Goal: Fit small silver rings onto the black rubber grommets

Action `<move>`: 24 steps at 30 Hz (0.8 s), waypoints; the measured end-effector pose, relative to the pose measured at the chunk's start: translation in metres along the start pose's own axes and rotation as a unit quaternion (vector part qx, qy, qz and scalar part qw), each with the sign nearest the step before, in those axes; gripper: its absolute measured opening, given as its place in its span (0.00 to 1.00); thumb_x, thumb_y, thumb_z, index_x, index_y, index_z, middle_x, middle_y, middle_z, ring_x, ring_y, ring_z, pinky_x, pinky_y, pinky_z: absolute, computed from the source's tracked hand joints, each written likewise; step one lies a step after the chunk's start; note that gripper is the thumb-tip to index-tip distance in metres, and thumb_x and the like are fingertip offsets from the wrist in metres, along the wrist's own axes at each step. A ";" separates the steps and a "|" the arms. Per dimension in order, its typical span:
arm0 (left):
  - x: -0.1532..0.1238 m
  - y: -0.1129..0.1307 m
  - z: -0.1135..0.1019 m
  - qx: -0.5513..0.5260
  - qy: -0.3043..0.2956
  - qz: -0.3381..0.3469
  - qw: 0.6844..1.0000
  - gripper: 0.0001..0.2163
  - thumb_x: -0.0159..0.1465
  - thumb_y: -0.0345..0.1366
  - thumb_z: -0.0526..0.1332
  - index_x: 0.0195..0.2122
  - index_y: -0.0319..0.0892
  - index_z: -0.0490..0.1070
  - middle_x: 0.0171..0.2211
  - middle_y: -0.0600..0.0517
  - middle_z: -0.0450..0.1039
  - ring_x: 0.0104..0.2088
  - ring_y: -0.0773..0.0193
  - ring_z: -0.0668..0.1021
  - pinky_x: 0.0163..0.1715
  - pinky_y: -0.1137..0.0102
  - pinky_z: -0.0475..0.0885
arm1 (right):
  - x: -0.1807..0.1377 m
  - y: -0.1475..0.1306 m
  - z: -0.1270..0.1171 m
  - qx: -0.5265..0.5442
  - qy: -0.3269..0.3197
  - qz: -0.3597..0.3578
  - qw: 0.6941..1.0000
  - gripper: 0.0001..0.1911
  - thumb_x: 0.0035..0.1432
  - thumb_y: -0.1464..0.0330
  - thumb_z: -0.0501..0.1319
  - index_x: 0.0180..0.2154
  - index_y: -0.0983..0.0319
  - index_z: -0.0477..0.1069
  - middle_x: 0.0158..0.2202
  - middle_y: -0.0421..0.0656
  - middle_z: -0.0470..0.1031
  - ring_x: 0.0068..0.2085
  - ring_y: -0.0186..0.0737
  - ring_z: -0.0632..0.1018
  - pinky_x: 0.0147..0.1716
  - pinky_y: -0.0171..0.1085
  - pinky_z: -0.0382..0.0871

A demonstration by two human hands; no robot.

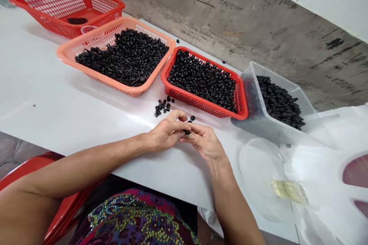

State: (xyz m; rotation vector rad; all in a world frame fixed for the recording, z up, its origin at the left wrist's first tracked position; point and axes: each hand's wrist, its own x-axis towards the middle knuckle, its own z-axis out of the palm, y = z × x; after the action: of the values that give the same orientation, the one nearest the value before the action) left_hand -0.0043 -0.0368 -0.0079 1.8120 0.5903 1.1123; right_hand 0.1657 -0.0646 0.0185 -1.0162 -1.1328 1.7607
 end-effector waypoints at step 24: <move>-0.004 -0.012 0.002 -0.118 0.019 -0.063 0.991 0.25 0.61 0.40 0.62 0.60 0.43 0.61 0.47 0.44 0.70 0.45 0.58 0.74 0.48 0.59 0.70 | -0.013 -0.011 0.008 -0.189 0.132 -0.137 0.963 0.15 0.57 0.64 0.63 0.47 0.57 0.76 0.37 0.42 0.78 0.37 0.39 0.78 0.40 0.43 0.74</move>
State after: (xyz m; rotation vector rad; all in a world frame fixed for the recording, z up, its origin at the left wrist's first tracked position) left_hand -0.0040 -0.0347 -0.0207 1.5337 0.5635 1.0843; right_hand 0.1649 -0.0760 0.0339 -1.2102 -1.3885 1.1758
